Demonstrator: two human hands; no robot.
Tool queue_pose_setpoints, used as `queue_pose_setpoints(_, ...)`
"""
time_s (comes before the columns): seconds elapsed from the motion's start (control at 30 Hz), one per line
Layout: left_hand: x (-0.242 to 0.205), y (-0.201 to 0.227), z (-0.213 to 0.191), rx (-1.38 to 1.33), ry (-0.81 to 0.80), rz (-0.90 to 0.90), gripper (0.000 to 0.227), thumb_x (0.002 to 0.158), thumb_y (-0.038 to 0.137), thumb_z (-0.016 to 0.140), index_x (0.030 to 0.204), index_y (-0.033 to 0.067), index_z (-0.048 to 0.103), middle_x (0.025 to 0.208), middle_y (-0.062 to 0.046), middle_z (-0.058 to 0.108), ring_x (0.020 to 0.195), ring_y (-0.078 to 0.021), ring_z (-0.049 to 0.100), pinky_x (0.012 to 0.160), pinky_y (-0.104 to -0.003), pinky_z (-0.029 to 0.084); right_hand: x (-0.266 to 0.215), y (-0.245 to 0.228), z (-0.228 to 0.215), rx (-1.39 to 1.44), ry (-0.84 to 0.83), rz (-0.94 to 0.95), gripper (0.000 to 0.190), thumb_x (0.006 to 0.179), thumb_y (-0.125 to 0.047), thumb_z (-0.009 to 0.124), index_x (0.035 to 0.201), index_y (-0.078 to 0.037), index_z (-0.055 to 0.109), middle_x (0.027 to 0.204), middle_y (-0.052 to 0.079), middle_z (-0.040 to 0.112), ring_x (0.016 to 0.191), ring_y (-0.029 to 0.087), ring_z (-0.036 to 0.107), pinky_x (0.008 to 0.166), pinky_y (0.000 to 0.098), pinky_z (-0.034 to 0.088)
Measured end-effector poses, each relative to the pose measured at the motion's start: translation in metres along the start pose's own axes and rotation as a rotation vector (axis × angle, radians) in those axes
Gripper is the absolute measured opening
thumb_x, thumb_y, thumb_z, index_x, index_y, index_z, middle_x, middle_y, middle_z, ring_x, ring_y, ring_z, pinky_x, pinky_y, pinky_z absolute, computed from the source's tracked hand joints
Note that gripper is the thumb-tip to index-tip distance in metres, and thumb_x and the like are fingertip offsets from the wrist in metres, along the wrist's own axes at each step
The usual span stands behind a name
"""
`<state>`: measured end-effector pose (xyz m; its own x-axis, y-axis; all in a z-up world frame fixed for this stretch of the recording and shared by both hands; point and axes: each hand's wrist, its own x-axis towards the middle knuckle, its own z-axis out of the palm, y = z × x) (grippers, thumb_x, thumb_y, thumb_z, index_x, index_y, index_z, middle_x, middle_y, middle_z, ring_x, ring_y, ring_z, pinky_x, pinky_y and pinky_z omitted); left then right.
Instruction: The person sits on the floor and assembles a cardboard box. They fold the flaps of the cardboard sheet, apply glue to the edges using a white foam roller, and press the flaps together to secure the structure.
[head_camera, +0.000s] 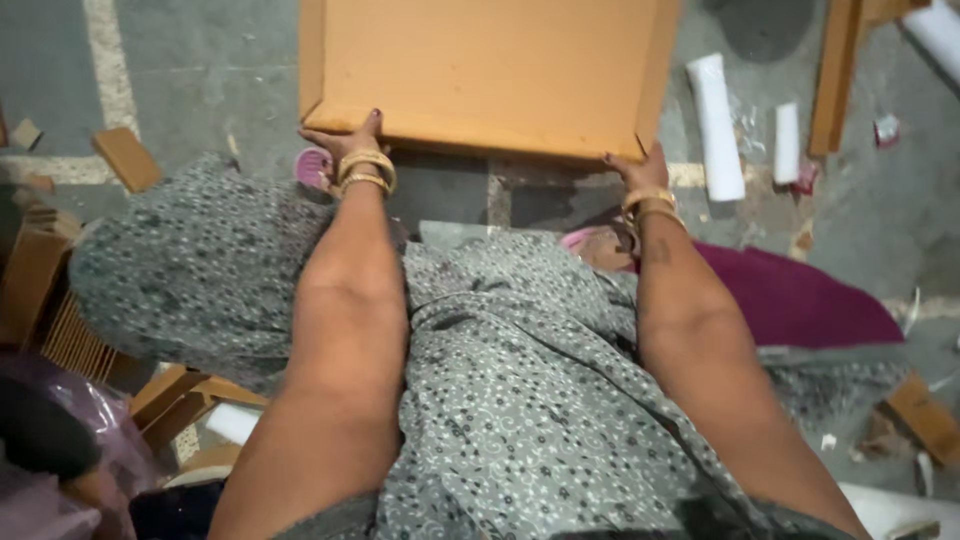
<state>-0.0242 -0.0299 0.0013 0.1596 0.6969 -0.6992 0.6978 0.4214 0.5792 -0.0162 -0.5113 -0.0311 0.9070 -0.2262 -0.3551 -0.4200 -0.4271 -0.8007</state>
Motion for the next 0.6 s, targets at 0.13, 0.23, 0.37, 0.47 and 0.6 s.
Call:
queue_pose_setpoints(0.13, 0.007, 0.007, 0.010, 0.000, 0.074, -0.022, 0.142, 0.068, 0.026, 0.099, 0.159, 0.0240, -0.010, 0.161, -0.027, 0.017, 0.117, -0.0393, 0.059, 0.065, -0.040, 0.070, 0.007, -0.026, 0.001, -0.314, 0.205, 0.198, 0.077, 0.081, -0.023, 0.081, 0.144, -0.002, 0.043, 0.125, 0.026, 0.063, 0.115, 0.037, 0.061, 0.100, 0.0415, 0.048)
queue_pose_setpoints(0.23, 0.012, -0.002, 0.020, -0.118, 0.031, -0.094, 0.127, 0.070, 0.024, 0.091, 0.160, 0.0166, 0.001, 0.160, -0.023, 0.026, 0.124, -0.0418, 0.056, 0.066, -0.046, 0.068, 0.012, -0.008, -0.005, -0.264, 0.410, 0.012, 0.073, 0.090, -0.025, 0.069, 0.153, -0.003, 0.040, 0.140, 0.026, 0.058, 0.128, 0.036, 0.057, 0.109, 0.0399, 0.042)
queue_pose_setpoints(0.37, 0.017, -0.003, 0.026, -0.075, -0.003, -0.121, 0.112, 0.071, 0.028, 0.083, 0.162, 0.0118, 0.019, 0.151, -0.023, 0.046, 0.119, -0.0400, 0.071, 0.067, -0.041, 0.068, 0.057, 0.011, -0.027, 0.383, 0.503, 0.043, 0.069, 0.091, -0.039, 0.056, 0.152, -0.005, 0.052, 0.143, 0.021, 0.068, 0.137, 0.033, 0.063, 0.119, 0.0419, 0.043)
queue_pose_setpoints(0.47, 0.023, 0.000, 0.028, 0.194, 0.192, -0.081, 0.132, 0.073, 0.047, 0.101, 0.161, 0.0057, 0.011, 0.154, -0.029, 0.038, 0.133, -0.0407, 0.049, 0.108, -0.043, 0.039, 0.055, 0.005, -0.062, 1.188, 0.363, 0.297, 0.071, 0.088, -0.045, 0.051, 0.151, -0.013, 0.043, 0.151, 0.019, 0.051, 0.140, 0.037, 0.044, 0.113, 0.0606, 0.032)
queue_pose_setpoints(0.6, 0.010, 0.020, 0.032, -0.358, 0.153, -0.067, 0.131, 0.062, 0.034, 0.085, 0.161, 0.0116, 0.002, 0.141, -0.029, 0.057, 0.121, -0.0412, 0.064, 0.100, -0.048, 0.055, 0.037, -0.056, -0.067, 1.533, -0.184, 0.017, 0.084, 0.091, -0.066, 0.048, 0.154, -0.012, 0.041, 0.161, 0.021, 0.046, 0.152, 0.039, 0.041, 0.120, 0.0643, 0.035)
